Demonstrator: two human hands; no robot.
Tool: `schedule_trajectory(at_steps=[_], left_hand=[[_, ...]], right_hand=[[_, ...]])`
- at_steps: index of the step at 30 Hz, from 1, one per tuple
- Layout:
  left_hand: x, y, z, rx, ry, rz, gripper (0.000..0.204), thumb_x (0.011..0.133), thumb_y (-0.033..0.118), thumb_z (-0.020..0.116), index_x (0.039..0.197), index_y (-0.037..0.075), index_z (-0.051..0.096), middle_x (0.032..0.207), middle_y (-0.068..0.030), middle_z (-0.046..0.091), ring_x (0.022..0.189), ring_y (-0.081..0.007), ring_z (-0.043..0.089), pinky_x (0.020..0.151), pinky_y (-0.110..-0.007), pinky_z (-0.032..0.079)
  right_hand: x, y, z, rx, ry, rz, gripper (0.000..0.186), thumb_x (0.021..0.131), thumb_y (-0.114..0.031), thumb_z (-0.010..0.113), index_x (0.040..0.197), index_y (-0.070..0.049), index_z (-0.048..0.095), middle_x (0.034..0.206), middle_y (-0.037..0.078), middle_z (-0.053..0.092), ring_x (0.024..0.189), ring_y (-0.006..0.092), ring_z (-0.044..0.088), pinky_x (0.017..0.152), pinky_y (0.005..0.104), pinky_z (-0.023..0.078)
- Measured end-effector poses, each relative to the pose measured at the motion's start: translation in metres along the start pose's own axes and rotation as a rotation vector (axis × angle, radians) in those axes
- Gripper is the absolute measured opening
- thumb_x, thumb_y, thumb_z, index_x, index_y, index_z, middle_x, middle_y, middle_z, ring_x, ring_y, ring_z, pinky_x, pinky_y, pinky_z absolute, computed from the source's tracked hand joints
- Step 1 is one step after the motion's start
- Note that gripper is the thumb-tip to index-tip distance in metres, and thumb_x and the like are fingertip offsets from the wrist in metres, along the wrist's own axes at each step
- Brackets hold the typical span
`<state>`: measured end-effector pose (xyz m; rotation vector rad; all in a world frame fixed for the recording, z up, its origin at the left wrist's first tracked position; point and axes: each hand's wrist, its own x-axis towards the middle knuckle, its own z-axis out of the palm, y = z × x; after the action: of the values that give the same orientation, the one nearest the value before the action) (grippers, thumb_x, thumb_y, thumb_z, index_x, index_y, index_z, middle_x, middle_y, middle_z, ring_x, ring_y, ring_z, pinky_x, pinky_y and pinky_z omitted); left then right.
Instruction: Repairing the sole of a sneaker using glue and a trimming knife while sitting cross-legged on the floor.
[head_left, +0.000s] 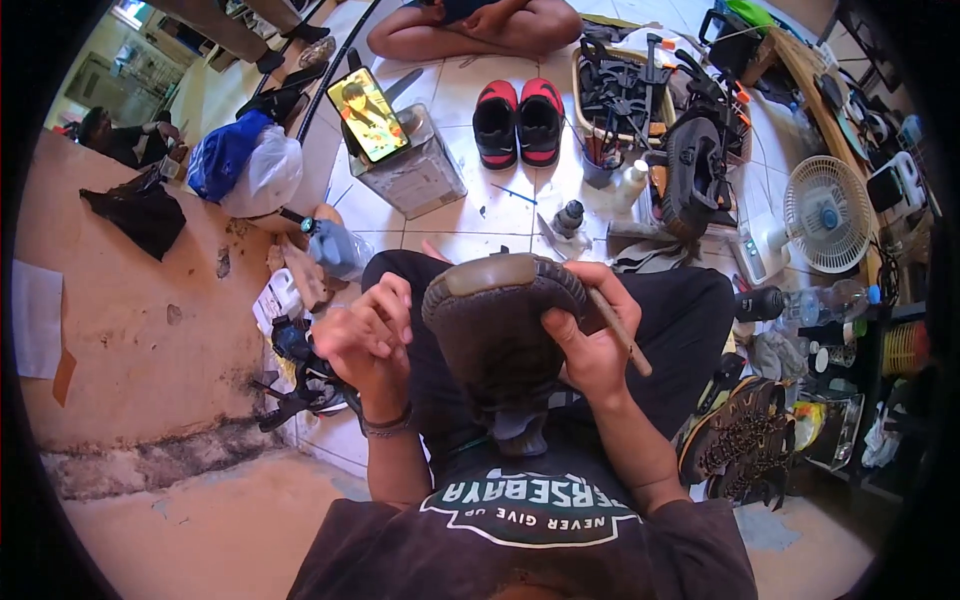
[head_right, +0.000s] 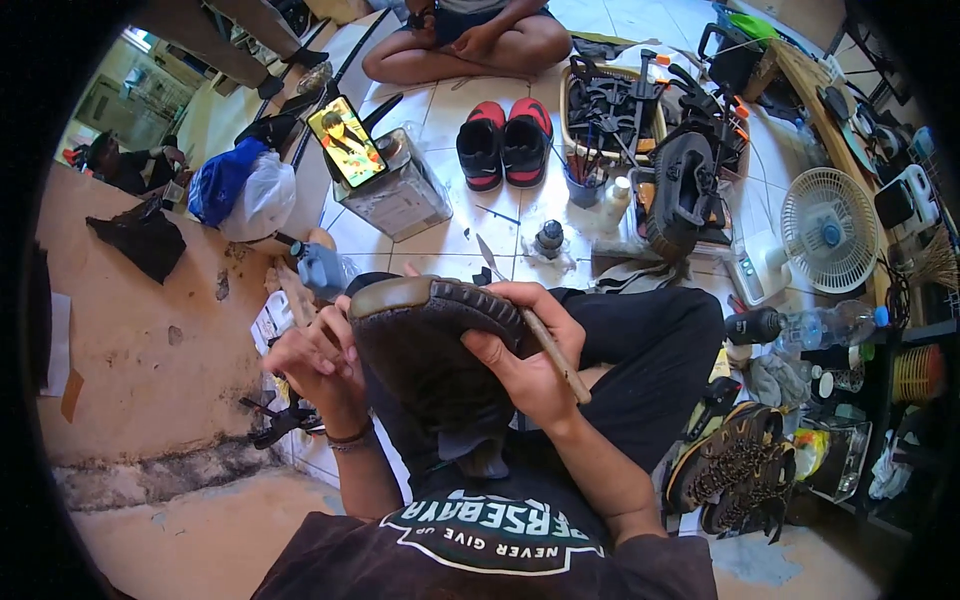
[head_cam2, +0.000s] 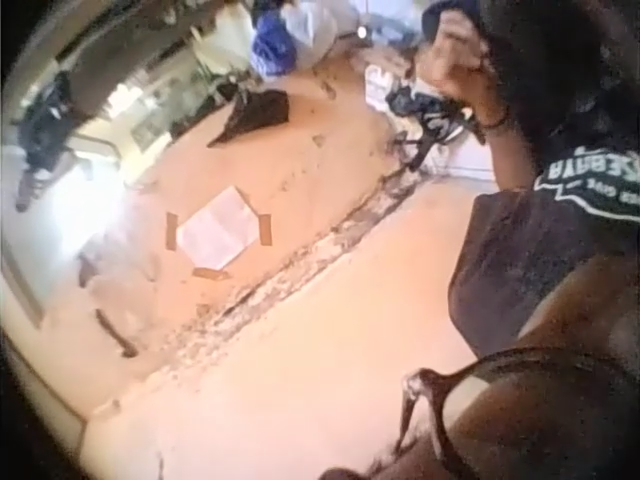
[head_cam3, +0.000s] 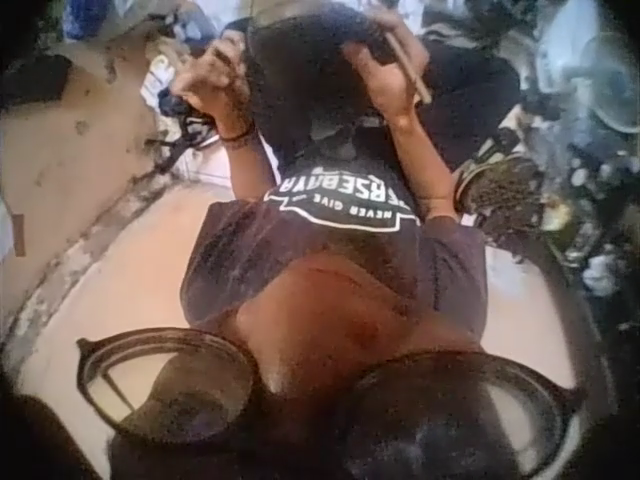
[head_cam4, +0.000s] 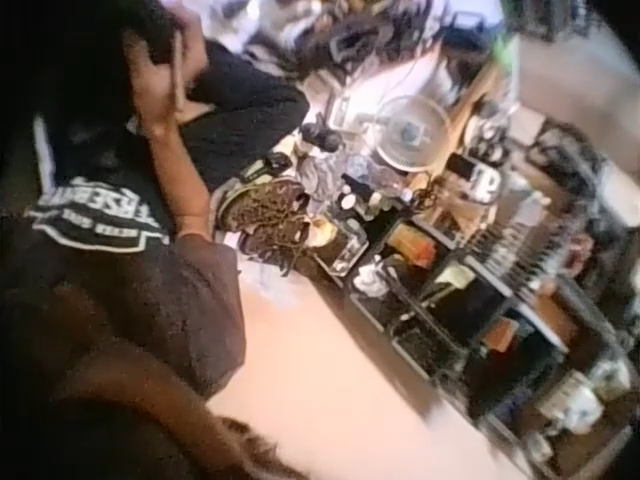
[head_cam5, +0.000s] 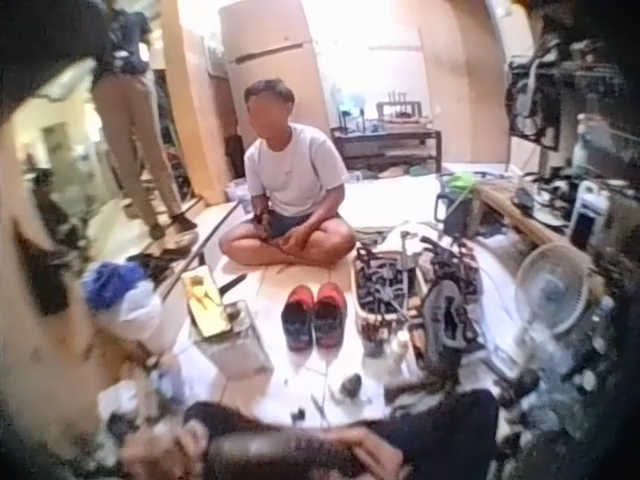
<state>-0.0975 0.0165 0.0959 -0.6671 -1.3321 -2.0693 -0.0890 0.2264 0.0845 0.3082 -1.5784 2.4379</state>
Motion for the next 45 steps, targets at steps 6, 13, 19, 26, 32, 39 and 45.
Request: schedule_trajectory(at_steps=[6, 13, 19, 26, 32, 39, 45], left_hand=[[0.020, 0.016, 0.059, 0.205, 0.180, -0.208, 0.026, 0.096, 0.020, 0.055, 0.109, -0.003, 0.057, 0.104, -0.0196, 0.064, 0.096, -0.0268, 0.062, 0.086, -0.034, 0.048], [0.023, 0.026, 0.043, 0.324, 0.065, -0.460, 0.046, 0.084, 0.008, 0.066, 0.125, -0.010, 0.055, 0.123, -0.0197, 0.061, 0.113, -0.0217, 0.059, 0.100, -0.033, 0.044], [0.026, 0.006, 0.021, 0.319, 0.230, -0.551, 0.036, 0.087, 0.001, 0.065, 0.121, -0.009, 0.058, 0.120, -0.0168, 0.064, 0.106, -0.0148, 0.060, 0.090, -0.025, 0.048], [0.018, -0.020, -0.022, 0.346, 0.320, -0.670, 0.035, 0.087, 0.002, 0.066, 0.120, -0.009, 0.059, 0.119, -0.0149, 0.065, 0.106, -0.0139, 0.060, 0.094, -0.026, 0.045], [0.012, -0.040, -0.056, 0.344, 0.315, -0.742, 0.033, 0.089, 0.001, 0.064, 0.120, -0.008, 0.059, 0.120, -0.0134, 0.065, 0.109, -0.0141, 0.060, 0.097, -0.026, 0.043], [0.007, -0.077, -0.082, 0.269, 0.267, -0.784, 0.033, 0.090, 0.001, 0.064, 0.122, -0.006, 0.059, 0.122, -0.0111, 0.064, 0.116, -0.0152, 0.057, 0.104, -0.028, 0.038], [-0.028, -0.050, -0.123, 0.258, 0.415, -0.784, 0.019, 0.088, 0.003, 0.060, 0.106, -0.005, 0.060, 0.113, -0.0118, 0.065, 0.105, -0.0201, 0.063, 0.095, -0.034, 0.049]], right_hand=[[0.001, 0.001, 0.012, -0.019, 0.032, 0.156, 0.036, 0.085, -0.021, 0.078, 0.108, 0.002, 0.061, 0.091, 0.002, 0.067, 0.083, 0.0060, 0.059, 0.075, 0.0196, 0.046], [0.009, 0.000, 0.024, -0.192, -0.006, 0.204, 0.032, 0.087, -0.016, 0.075, 0.108, 0.003, 0.061, 0.090, 0.003, 0.067, 0.081, 0.0067, 0.058, 0.074, 0.0204, 0.046], [0.024, 0.015, 0.040, -0.318, -0.047, 0.291, 0.033, 0.087, -0.014, 0.075, 0.110, 0.005, 0.061, 0.092, 0.007, 0.068, 0.084, 0.0096, 0.061, 0.077, 0.0230, 0.048], [0.029, 0.055, 0.049, -0.428, -0.098, 0.366, 0.032, 0.089, -0.015, 0.073, 0.110, 0.005, 0.061, 0.094, 0.008, 0.068, 0.085, 0.0106, 0.061, 0.078, 0.0235, 0.048], [0.034, 0.085, 0.056, -0.451, -0.113, 0.497, 0.032, 0.091, -0.018, 0.070, 0.111, 0.004, 0.060, 0.097, 0.009, 0.067, 0.089, 0.0112, 0.059, 0.081, 0.0251, 0.047], [0.062, 0.094, 0.019, -0.648, -0.038, 0.276, 0.050, 0.104, -0.044, 0.037, 0.116, 0.001, 0.055, 0.094, 0.010, 0.064, 0.083, 0.0127, 0.057, 0.073, 0.0255, 0.045], [0.036, 0.098, -0.005, -0.504, -0.134, 0.363, 0.038, 0.105, -0.035, 0.038, 0.108, -0.004, 0.061, 0.067, -0.003, 0.045, 0.056, 0.0060, 0.040, 0.051, 0.0223, 0.032]])
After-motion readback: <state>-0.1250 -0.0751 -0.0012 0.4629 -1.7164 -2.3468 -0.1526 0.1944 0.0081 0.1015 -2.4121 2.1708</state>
